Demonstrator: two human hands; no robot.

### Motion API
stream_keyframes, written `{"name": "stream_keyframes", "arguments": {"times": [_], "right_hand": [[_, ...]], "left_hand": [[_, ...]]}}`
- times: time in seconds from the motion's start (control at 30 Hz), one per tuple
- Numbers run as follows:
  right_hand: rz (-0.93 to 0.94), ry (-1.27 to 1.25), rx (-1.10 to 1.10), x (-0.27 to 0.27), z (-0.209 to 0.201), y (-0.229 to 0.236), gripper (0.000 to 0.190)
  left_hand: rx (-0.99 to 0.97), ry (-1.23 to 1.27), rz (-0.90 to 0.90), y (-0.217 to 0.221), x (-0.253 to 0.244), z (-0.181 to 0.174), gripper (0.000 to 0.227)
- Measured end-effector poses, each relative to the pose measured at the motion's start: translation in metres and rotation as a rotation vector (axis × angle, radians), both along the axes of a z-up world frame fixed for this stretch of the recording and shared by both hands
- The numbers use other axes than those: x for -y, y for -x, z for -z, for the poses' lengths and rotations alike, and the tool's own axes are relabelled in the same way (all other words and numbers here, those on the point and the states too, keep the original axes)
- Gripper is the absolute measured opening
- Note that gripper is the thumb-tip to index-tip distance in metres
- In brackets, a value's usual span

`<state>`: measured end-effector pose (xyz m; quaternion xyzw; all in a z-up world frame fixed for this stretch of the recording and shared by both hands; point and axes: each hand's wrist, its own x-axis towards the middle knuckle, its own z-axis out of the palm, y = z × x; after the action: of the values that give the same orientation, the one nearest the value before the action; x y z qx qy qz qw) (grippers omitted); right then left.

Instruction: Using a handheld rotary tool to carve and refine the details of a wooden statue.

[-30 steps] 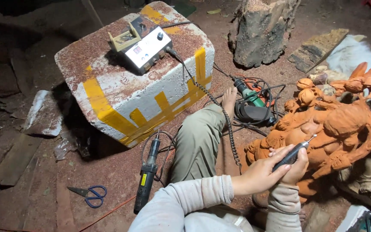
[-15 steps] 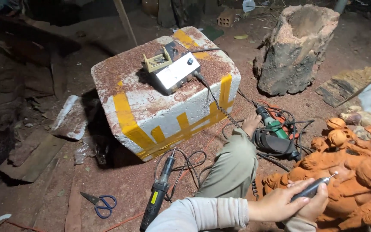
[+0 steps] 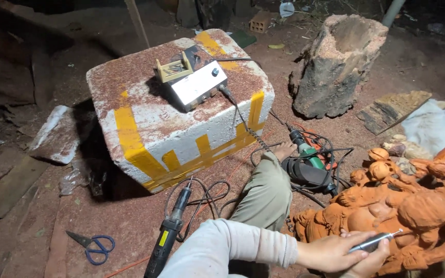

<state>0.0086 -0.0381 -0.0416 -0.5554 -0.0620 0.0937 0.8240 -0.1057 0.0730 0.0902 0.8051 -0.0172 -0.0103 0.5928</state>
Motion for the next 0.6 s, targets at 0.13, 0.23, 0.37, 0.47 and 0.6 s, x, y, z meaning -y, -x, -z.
{"name": "stream_keyframes", "arguments": {"times": [0.13, 0.23, 0.37, 0.47, 0.6], "right_hand": [[0.019, -0.073, -0.109, 0.038, 0.037, -0.022, 0.037], [0.319, 0.248, -0.19, 0.052, 0.045, -0.024, 0.042], [0.383, 0.399, -0.239, 0.051, 0.053, -0.018, 0.052], [0.431, 0.462, -0.295, 0.037, 0.028, -0.011, 0.056], [0.38, 0.427, -0.336, 0.019, 0.005, -0.011, 0.047]], "left_hand": [[-0.005, -0.036, 0.102, -0.023, 0.011, 0.003, 0.069], [-0.031, 0.115, 0.118, -0.042, 0.021, 0.019, 0.058], [-0.196, 0.127, 0.182, -0.052, 0.028, 0.013, 0.065], [-0.391, 0.179, 0.15, -0.056, 0.032, 0.01, 0.055], [-0.377, 0.392, 0.033, -0.071, 0.034, 0.06, 0.053]]}}
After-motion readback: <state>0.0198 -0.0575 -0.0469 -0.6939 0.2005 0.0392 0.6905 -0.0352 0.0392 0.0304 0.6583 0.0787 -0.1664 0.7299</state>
